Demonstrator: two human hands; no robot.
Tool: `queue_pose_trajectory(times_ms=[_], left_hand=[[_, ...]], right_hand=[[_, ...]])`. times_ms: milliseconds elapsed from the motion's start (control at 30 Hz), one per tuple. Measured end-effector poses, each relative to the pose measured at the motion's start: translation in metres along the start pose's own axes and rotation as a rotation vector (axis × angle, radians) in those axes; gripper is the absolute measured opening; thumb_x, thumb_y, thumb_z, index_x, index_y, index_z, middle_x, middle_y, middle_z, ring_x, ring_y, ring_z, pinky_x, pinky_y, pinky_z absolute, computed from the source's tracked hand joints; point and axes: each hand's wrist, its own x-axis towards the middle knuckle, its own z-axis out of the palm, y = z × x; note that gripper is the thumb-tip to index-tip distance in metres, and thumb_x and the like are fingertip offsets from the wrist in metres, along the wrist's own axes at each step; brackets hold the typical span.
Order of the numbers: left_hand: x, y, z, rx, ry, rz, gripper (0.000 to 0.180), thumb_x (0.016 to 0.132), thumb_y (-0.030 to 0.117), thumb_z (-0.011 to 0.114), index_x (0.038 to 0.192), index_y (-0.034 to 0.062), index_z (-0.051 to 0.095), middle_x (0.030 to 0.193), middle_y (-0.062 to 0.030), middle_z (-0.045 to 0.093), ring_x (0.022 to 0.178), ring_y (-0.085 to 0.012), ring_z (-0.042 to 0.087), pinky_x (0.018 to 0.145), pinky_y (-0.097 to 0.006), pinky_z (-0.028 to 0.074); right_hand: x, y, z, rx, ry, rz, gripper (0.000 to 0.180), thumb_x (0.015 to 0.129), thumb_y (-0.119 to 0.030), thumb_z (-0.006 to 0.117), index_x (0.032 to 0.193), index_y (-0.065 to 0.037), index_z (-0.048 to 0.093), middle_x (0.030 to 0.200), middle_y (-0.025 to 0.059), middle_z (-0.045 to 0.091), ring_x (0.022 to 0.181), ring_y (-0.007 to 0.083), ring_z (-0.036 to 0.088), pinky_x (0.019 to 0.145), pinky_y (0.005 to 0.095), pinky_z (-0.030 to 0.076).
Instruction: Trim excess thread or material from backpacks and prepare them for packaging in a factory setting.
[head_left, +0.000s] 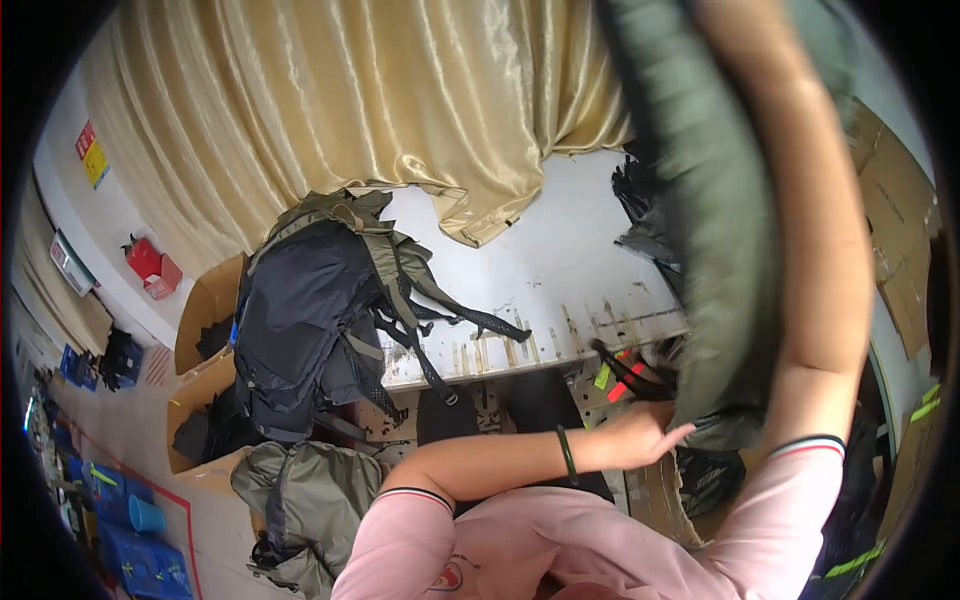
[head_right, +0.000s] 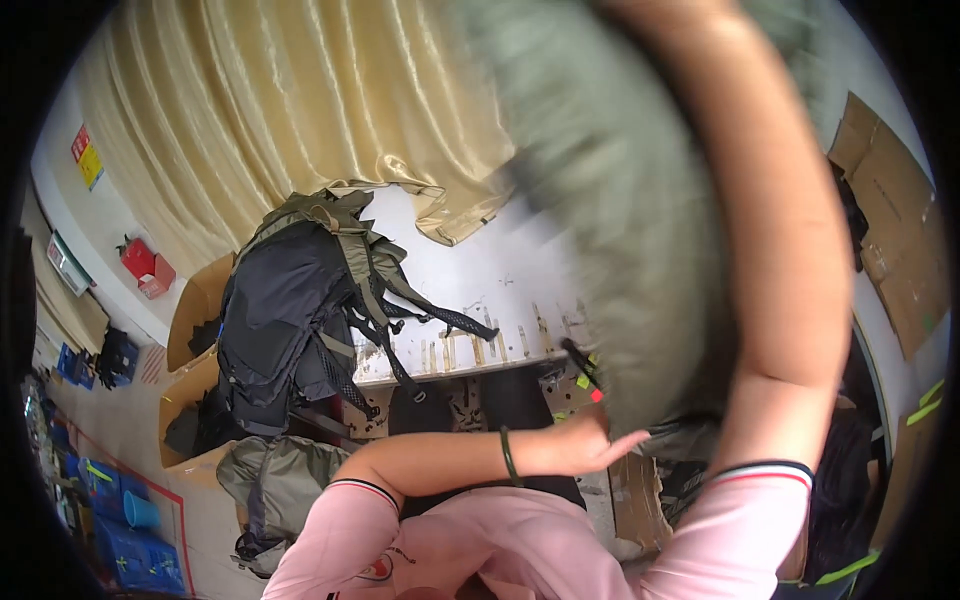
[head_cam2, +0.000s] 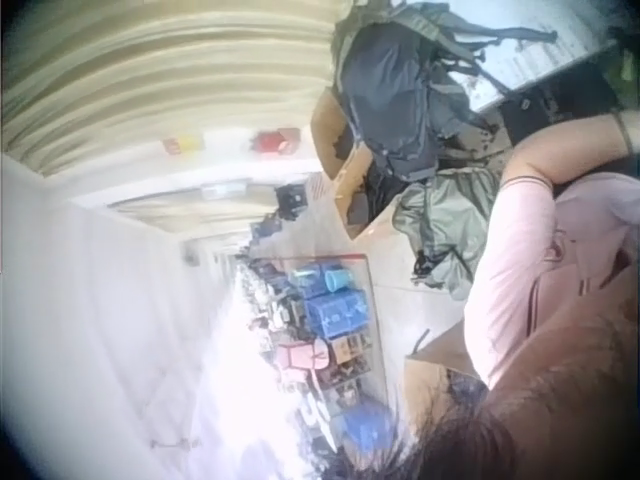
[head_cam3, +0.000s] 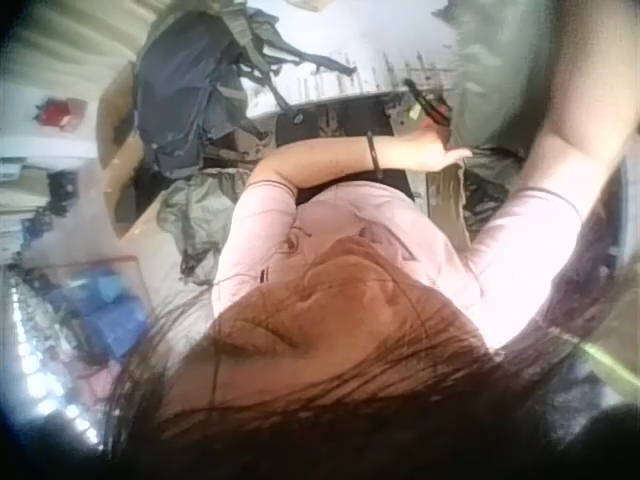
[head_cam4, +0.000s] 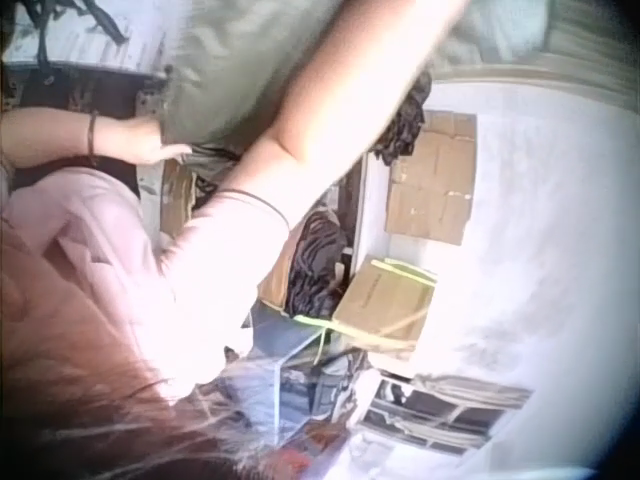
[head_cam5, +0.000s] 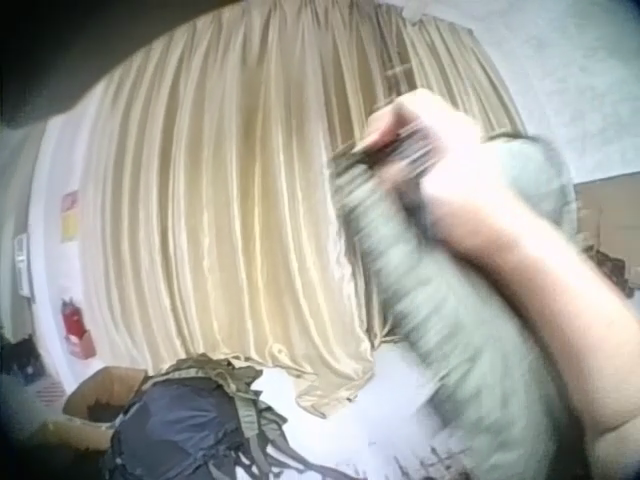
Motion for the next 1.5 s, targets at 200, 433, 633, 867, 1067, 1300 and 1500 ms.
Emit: queue_pose_trajectory(times_ms=[200,433,633,867,1067,1300,1500], left_hand=[[-0.089,-0.008,0.075,0.013,-0.148,-0.161,0.042,0.096,0.025,0.053,0.13,0.0,0.051,0.129,-0.0206,0.054,0.117,-0.0345,0.053,0.098,-0.041,0.043],[-0.203,-0.027,0.01,-0.632,-0.45,-0.389,0.052,0.096,0.02,0.054,0.143,0.003,0.04,0.147,-0.0142,0.042,0.132,-0.0248,0.044,0.109,-0.037,0.036],[-0.2,-0.003,-0.138,-0.291,0.03,-0.621,0.03,0.089,0.013,0.065,0.117,0.0035,0.063,0.114,-0.0102,0.066,0.105,-0.0194,0.062,0.091,-0.032,0.049],[-0.225,-0.129,-0.18,0.686,0.072,-0.582,0.035,0.084,0.024,0.067,0.112,0.0036,0.063,0.106,-0.0155,0.062,0.104,-0.035,0.056,0.091,-0.042,0.044],[-0.245,-0.134,-0.168,0.834,-0.103,-0.743,0.039,0.076,0.031,0.076,0.106,0.0079,0.065,0.095,-0.0138,0.057,0.099,-0.0353,0.052,0.088,-0.044,0.04],[-0.259,-0.119,-0.193,0.623,-0.049,-0.565,0.025,0.07,0.013,0.078,0.081,0.0062,0.056,0.096,-0.0124,0.061,0.099,-0.0329,0.055,0.088,-0.04,0.04],[-0.274,-0.081,-0.237,-0.153,0.173,-0.962,0.023,0.088,0.006,0.067,0.078,0.0094,0.046,0.071,0.0099,0.037,0.067,-0.0021,0.032,0.059,-0.019,0.03]], right_hand=[[-0.103,-0.221,0.221,1.03,-0.418,0.022,0.022,0.071,-0.004,0.062,0.092,-0.006,0.056,0.085,0.0119,0.061,0.084,0.0322,0.063,0.073,0.04,0.05],[-0.242,-0.237,0.2,1.283,-0.697,0.492,0.035,0.065,0.001,0.063,0.099,-0.001,0.058,0.094,0.0158,0.064,0.091,0.0326,0.065,0.078,0.0374,0.051],[-0.427,-0.135,0.091,0.594,-0.663,1.374,0.018,0.075,0.004,0.06,0.092,-0.002,0.06,0.086,0.009,0.064,0.082,0.016,0.062,0.073,0.031,0.049],[-0.563,-0.198,0.057,0.752,-0.365,1.86,0.03,0.084,0.012,0.057,0.111,-0.001,0.053,0.104,0.0053,0.063,0.095,0.0147,0.062,0.077,0.0289,0.055],[-0.62,-0.212,0.044,0.846,-0.508,1.864,0.026,0.085,0.01,0.058,0.107,-0.004,0.056,0.097,-0.0008,0.058,0.091,0.0103,0.056,0.081,0.0269,0.054],[-0.568,-0.182,0.023,0.724,-0.583,1.732,0.025,0.079,0.002,0.072,0.096,-0.004,0.055,0.088,-0.0006,0.057,0.085,0.008,0.054,0.078,0.025,0.049],[-0.488,-0.152,0.012,0.86,-0.678,1.669,0.026,0.079,-0.003,0.077,0.094,-0.005,0.056,0.086,-0.0028,0.057,0.082,0.0064,0.054,0.076,0.0235,0.046]])
